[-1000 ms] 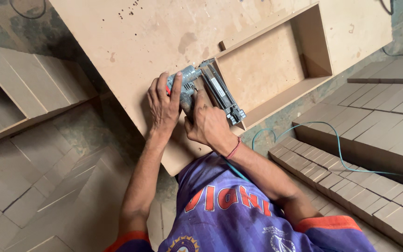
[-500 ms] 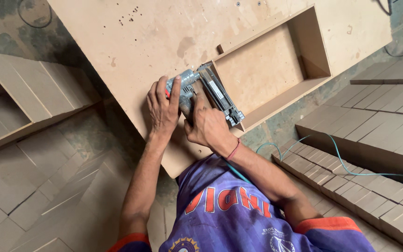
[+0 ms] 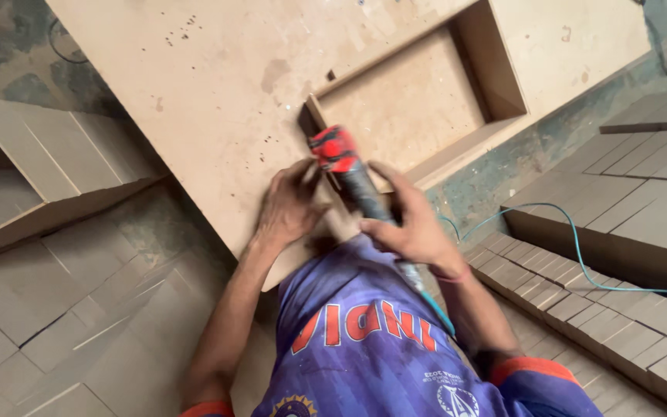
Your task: The person applies glue to wooden pieces and assembles them into a box shape. They then use a nail gun to secure the joints and place the finished box aside. The process is repeated for another box.
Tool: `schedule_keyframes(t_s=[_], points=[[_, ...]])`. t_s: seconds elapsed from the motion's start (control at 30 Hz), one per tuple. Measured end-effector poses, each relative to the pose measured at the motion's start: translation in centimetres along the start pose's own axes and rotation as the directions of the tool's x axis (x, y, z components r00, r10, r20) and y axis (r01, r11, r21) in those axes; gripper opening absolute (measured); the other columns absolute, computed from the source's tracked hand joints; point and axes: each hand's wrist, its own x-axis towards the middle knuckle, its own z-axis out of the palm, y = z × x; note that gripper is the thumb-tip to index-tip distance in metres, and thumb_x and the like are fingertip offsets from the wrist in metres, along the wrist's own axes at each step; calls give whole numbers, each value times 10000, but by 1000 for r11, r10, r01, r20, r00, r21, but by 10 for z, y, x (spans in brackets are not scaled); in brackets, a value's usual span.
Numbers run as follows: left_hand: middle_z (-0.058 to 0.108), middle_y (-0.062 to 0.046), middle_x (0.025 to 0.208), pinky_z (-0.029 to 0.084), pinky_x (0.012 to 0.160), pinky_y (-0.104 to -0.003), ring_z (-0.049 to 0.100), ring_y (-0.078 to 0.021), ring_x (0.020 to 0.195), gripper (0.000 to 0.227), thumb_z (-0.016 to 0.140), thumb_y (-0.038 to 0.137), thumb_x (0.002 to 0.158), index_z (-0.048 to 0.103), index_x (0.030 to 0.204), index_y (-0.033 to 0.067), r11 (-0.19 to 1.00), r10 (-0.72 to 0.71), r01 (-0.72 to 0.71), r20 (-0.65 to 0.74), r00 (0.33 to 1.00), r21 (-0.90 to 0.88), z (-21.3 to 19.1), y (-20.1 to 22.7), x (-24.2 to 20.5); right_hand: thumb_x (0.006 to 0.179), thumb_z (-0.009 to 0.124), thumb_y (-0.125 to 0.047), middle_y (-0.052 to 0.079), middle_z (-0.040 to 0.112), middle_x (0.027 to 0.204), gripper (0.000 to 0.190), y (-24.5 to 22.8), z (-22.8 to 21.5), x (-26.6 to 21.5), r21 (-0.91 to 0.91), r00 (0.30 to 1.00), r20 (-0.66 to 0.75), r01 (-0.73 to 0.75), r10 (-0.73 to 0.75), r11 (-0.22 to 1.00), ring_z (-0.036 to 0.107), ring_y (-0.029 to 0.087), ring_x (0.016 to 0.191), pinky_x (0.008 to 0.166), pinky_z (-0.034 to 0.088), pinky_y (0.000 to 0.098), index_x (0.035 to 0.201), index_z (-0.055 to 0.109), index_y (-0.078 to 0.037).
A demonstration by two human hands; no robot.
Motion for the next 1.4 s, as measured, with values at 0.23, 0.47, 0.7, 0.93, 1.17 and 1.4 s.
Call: schedule_keyframes(t_s=[0.23, 0.47, 0.7, 0.93, 1.17, 1.4], points=[[570, -104, 1409, 211, 1213, -580, 446, -285, 1414, 614, 774, 414, 768, 652, 1298, 131, 942, 248, -293, 250, 936, 164, 22, 54, 38, 856, 625, -14, 91, 674, 1087, 930, 43, -93, -72, -40, 885, -322, 341, -335, 939, 674, 152, 937, 873, 575, 272, 1685, 205, -32], [641, -17, 1129, 243, 1245, -584, 570, -210, 1253, 213, 739, 238, 899, 685, 1092, 168, 896, 370, -423, 295, 881, 139, 36, 49, 50, 858, 756, 17, 70, 699, 932, 766, 122, -103, -105, -115, 667, -745, -131, 2, 985, 640, 151, 792, 742, 538, 285, 1547, 423, 31], [654, 3, 1028, 259, 1195, -613, 604, -210, 1099, 133, 737, 205, 933, 695, 1050, 156, 845, 490, -525, 248, 836, 98, 44, 39, 52, 868, 740, 31, 36, 643, 910, 567, 138, -20, -179, 221, 548, -817, 9, 180, 975, 572, 138, 750, 671, 479, 270, 1397, 533, 40], [641, -22, 1030, 394, 1052, -507, 612, -203, 1000, 406, 693, 225, 974, 647, 1374, 178, 674, 669, -724, 291, 683, 148, 44, 13, 66, 1049, 761, -78, 67, 688, 1066, 340, 170, 75, -186, -32, 442, -896, 36, -45, 999, 627, 175, 950, 900, 540, 314, 1312, 583, 43], [614, -29, 1018, 447, 819, -394, 578, -212, 899, 407, 633, 294, 1062, 586, 1467, 294, 380, 844, -898, 314, 435, 223, 38, 7, 88, 900, 754, -166, -26, 506, 651, 230, 230, 131, -112, 908, 773, -418, 343, 477, 239, 457, 71, 511, 468, 396, 227, 1062, 716, -7], [598, 13, 975, 452, 794, -376, 596, -178, 954, 402, 664, 178, 969, 615, 1363, 243, 405, 853, -864, 217, 475, 299, 54, -2, 75, 864, 683, -8, -12, 502, 656, 174, 273, 159, -57, 959, 880, -270, 284, 390, 23, 471, 88, 513, 501, 429, 249, 1035, 651, 7]])
